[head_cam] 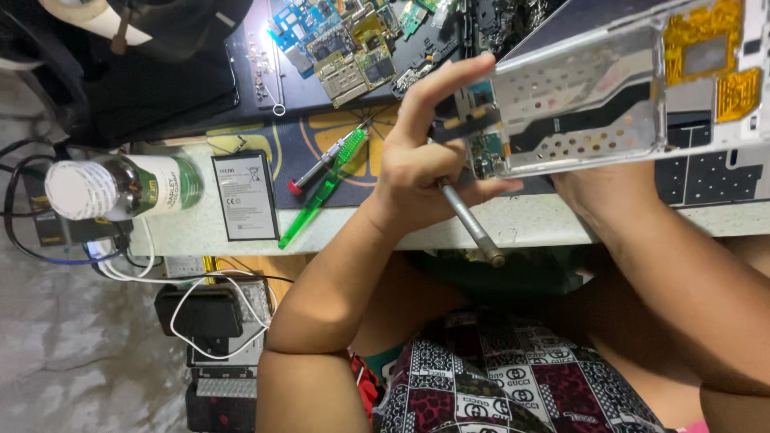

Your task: The person uses a metal prying tool to separate the screen from the smartphone frame and then removes a small internal component from the device's interior.

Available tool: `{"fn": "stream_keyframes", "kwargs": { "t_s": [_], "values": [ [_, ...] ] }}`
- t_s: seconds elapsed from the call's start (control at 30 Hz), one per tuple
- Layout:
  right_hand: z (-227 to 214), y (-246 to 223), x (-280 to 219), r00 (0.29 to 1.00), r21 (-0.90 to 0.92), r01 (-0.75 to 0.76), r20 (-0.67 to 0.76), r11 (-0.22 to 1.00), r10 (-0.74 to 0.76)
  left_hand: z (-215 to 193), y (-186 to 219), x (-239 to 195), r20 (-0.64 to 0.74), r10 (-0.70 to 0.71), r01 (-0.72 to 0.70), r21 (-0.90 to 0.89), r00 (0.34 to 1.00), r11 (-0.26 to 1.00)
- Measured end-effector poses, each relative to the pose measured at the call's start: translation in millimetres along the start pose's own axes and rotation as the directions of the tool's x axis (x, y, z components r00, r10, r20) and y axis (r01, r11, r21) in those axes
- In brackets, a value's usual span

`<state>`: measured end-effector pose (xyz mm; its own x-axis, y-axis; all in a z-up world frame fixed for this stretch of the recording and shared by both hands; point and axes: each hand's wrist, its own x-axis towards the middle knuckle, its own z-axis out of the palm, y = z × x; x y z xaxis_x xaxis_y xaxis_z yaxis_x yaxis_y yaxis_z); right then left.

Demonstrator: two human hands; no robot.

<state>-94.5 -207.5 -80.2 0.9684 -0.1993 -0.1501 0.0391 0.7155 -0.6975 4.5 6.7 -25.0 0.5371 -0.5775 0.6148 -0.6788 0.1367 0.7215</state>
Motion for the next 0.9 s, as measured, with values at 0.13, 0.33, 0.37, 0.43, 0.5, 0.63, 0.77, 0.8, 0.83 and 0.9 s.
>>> {"fn": "stream_keyframes", "kwargs": {
  "t_s": [0.13, 0.33, 0.37, 0.43, 0.5, 0.63, 0.77, 0.8, 0.83, 0.9],
  "values": [
    [19.1, -12.1, -2.5, 0.998, -0.062, 0.059, 0.024, 0.996, -0.057, 1.4, -0.4, 0.3, -0.080, -0.004, 0.004, -0.011, 0.997, 1.000],
    [25.2, -8.7, 3.7, 0.925, -0.407, 0.367, 0.070, 0.836, -0.372, -0.6, -1.7, -0.2, -0.117, -0.076, 0.062, -0.116, 0.990, 0.991],
    [20.2, -6.2, 2.0, 0.893, -0.510, 0.428, 0.113, 0.746, -0.435, -0.4, -2.2, -0.2, -0.113, -0.083, 0.069, -0.119, 0.990, 0.990],
    [9.0, -1.7, 0.2, 0.821, -0.669, 0.519, 0.215, 0.532, -0.529, -0.2, -2.6, -0.1, -0.116, -0.091, 0.078, -0.116, 0.989, 0.990],
    [-0.9, 1.6, 0.0, 0.776, -0.711, 0.564, 0.281, 0.420, -0.565, 0.1, -1.8, -0.1, -0.128, -0.093, 0.080, -0.104, 0.987, 0.991],
    [-4.6, 6.8, 3.7, 0.792, -0.665, 0.519, 0.136, 0.537, -0.596, 4.9, 1.3, -1.9, -0.173, -0.077, 0.066, -0.069, 0.982, 0.995],
    [22.2, 7.1, -5.3, 0.850, -0.634, 0.475, 0.153, 0.610, -0.503, 6.2, 3.7, -4.0, -0.213, -0.090, 0.075, -0.075, 0.973, 0.994],
    [31.7, 6.2, -7.7, 0.855, -0.628, 0.478, 0.173, 0.614, -0.489, 5.9, 3.8, -4.1, -0.221, -0.095, 0.079, -0.083, 0.971, 0.993],
    [40.6, 4.5, -11.0, 0.852, -0.621, 0.483, 0.172, 0.617, -0.494, 5.6, 4.2, -5.5, -0.220, -0.090, 0.078, -0.065, 0.971, 0.995],
    [57.1, 3.9, -15.6, 0.848, -0.618, 0.495, 0.188, 0.612, -0.496, 6.0, 4.0, -7.8, -0.217, -0.083, 0.077, -0.036, 0.973, 0.996]
  ]
}}
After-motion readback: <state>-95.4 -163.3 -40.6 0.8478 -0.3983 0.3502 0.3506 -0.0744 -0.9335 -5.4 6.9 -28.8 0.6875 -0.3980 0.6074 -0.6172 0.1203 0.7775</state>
